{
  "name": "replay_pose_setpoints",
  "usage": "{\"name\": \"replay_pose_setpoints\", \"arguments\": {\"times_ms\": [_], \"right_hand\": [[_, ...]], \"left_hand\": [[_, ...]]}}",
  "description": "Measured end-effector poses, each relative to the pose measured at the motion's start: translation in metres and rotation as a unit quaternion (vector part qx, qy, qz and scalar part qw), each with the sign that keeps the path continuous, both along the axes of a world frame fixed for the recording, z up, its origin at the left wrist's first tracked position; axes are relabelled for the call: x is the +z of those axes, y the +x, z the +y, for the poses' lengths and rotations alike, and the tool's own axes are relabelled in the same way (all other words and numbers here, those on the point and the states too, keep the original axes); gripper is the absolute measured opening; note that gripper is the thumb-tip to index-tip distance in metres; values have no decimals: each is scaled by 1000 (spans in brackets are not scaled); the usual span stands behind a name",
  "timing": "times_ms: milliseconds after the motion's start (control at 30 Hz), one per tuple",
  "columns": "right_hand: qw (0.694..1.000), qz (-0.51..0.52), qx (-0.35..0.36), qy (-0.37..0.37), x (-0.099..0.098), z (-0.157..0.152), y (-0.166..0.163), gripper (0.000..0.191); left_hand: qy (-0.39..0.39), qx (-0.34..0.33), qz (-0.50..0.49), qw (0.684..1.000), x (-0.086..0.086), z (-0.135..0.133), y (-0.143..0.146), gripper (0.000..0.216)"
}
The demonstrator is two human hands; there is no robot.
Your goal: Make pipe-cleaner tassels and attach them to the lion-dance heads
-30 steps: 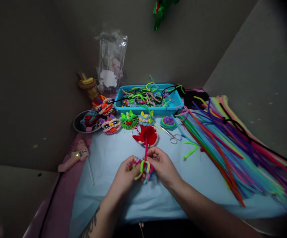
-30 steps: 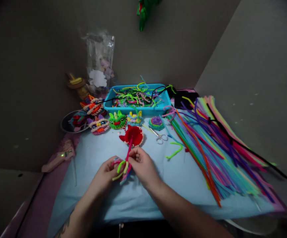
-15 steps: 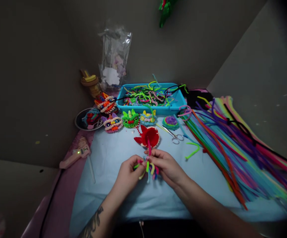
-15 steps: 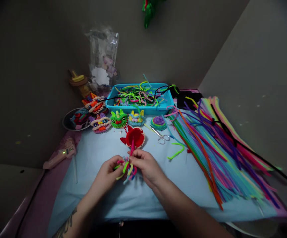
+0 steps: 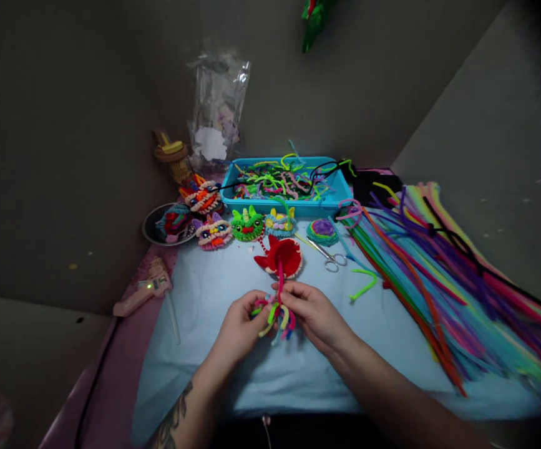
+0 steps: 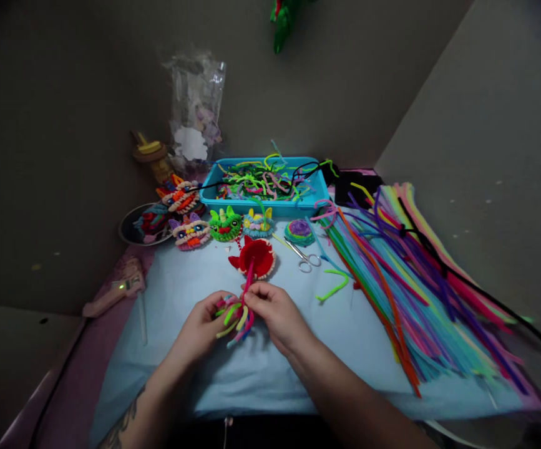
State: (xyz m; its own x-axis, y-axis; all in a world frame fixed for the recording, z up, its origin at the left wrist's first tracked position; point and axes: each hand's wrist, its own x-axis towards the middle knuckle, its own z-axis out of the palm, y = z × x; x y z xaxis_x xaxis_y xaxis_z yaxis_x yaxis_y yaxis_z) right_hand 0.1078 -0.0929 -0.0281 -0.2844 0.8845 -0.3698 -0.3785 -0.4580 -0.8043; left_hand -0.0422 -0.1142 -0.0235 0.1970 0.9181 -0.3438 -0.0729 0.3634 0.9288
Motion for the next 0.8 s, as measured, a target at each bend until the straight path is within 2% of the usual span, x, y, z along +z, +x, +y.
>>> {"name": "replay_pose_setpoints", "arguments": {"times_ms": [333, 467, 667, 800], "right_hand": [[1000, 0, -5, 0, 5, -4, 7, 24], [1000, -10, -15, 24, 4, -4, 6, 21], [998, -40, -23, 44, 0, -3, 4, 13], [996, -62, -42, 50, -1, -2, 2, 5]], "left_hand": [[33, 13, 113, 993, 7, 2, 2, 11], [-5, 37, 95, 995, 6, 5, 4, 5], [-62, 54, 48, 995, 8, 9, 6, 15], [-77, 39, 59, 995, 8, 10, 8, 13]]}}
